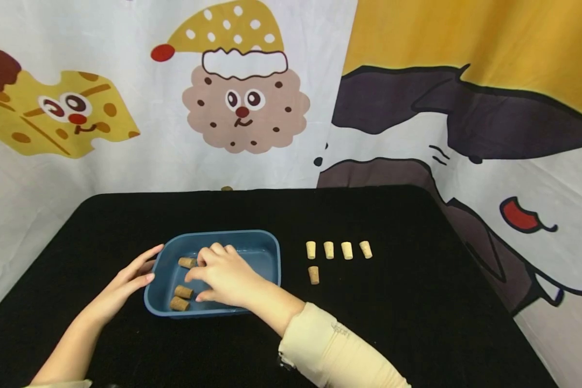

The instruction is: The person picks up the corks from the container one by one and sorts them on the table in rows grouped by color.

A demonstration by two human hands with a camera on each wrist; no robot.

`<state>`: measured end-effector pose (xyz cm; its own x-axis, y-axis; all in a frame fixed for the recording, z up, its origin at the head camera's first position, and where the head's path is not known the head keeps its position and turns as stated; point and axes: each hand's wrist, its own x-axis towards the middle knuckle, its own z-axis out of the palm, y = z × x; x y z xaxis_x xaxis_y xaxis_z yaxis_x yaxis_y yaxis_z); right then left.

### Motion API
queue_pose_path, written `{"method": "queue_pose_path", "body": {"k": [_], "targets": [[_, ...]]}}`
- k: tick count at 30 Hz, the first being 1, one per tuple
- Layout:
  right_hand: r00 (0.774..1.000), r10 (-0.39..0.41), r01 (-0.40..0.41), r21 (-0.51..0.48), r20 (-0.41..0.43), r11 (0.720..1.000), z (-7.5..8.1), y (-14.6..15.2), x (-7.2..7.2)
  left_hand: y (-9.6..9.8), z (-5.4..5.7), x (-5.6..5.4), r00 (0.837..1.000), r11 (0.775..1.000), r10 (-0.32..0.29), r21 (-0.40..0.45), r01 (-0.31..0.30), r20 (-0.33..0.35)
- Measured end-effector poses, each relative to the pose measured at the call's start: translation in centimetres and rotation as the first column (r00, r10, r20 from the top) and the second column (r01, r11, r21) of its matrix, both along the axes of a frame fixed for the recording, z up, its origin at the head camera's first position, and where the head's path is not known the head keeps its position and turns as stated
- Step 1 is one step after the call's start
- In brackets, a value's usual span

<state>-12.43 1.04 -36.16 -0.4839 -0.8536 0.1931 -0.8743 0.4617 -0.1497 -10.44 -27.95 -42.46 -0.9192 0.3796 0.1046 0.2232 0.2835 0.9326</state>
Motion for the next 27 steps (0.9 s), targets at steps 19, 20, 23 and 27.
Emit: {"method": "queue_pose_path", "body": {"k": [19, 20, 23, 27], "targets": [[0.996, 0.093, -0.092, 0.155, 0.0, 0.984, -1.0, -3.6, -0.2, -0.2, -0.3, 0.0, 1.0, 1.0, -0.003, -0.019, 0.003, 0.006], [0.996, 0.089, -0.089, 0.159, 0.004, 0.983, -1.1, -3.6, -0.3, -0.2, -0.3, 0.0, 1.0, 1.0, 0.0, -0.018, 0.0, 0.01], [0.996, 0.087, -0.087, 0.173, 0.009, 0.981, -1.3, -3.8, -0.4, -0.2, -0.3, -0.1, 1.0, 1.0, -0.003, -0.019, 0.003, 0.009], [0.996, 0.087, -0.086, 0.192, 0.003, 0.978, -1.6, -4.0, -0.6, -0.2, -0.3, -0.1, 1.0, 1.0, -0.003, -0.018, 0.003, 0.003]]}}
